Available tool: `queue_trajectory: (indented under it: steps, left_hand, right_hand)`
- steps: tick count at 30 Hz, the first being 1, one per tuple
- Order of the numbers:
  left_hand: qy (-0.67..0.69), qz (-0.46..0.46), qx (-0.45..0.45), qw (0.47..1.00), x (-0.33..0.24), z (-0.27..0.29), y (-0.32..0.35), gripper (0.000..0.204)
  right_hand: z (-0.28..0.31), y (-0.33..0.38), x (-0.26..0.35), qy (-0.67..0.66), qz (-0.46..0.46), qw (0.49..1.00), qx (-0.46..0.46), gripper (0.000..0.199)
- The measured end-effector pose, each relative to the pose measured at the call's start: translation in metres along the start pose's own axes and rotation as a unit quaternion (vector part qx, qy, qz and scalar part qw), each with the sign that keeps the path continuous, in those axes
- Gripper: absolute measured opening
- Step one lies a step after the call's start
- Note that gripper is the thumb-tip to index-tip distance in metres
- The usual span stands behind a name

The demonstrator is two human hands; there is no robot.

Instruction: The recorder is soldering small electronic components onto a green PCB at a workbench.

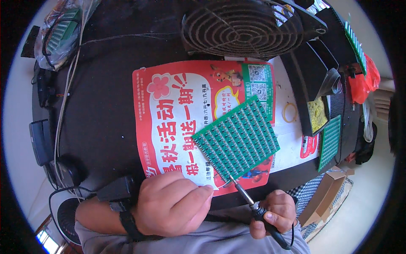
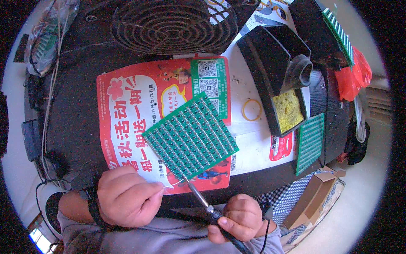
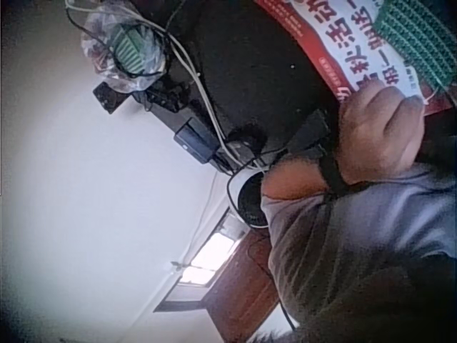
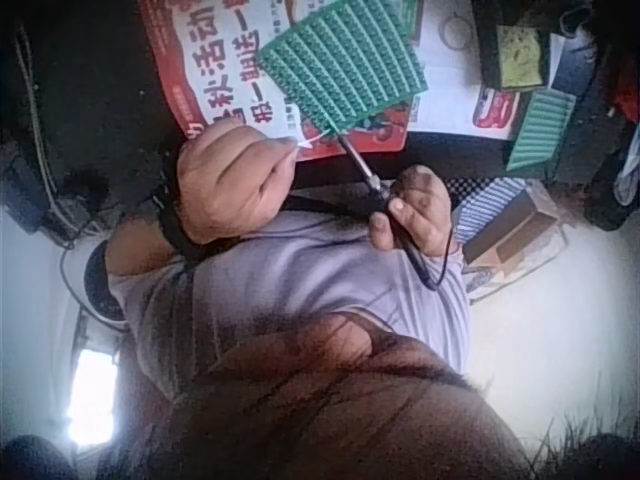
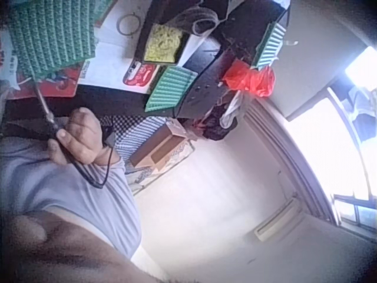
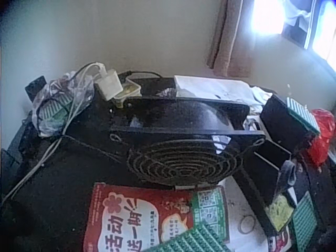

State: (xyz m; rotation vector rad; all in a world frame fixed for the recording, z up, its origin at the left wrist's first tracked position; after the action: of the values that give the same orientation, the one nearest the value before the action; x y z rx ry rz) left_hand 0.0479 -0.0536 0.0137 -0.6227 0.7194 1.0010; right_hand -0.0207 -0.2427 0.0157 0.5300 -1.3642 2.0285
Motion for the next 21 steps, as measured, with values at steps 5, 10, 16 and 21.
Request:
queue_trajectory:
  steps: [5,10,16,21]
  left_hand:
    - [-0.009,0.001,0.006,1.000,0.0000,-0.0006,0.0004,0.015]
    - [-0.004,-0.002,0.006,1.000,0.0000,-0.0010,-0.0002,0.016]
    - [0.000,-0.002,0.004,1.000,-0.0001,0.0000,0.0000,0.016]
    - [-0.002,-0.004,0.003,1.000,-0.0005,-0.0013,-0.0012,0.017]
  right_hand:
    - [-0.0022,0.0003,-0.0031,-0.009,-0.009,1.000,0.009,0.033]
    - [0.0011,0.0050,-0.0011,-0.016,-0.002,1.000,0.006,0.034]
    - [-0.0014,-0.0004,-0.0033,-0.019,-0.016,1.000,0.017,0.035]
    - [0.0016,0.0036,-0.0027,-0.023,-0.015,1.000,0.009,0.038]
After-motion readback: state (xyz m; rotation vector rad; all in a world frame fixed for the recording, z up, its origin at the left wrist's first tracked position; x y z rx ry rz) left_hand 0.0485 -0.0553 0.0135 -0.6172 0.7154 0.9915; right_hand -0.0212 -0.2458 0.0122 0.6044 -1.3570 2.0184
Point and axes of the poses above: each hand's wrist, its own y-axis away from the middle knuckle, its own z-axis out of the back of the hand, x = y × z, the point moved 8 cm from there along -y, towards the middle knuckle, and after that the axes turned 8 degrees about z, right-handed, at the moved point
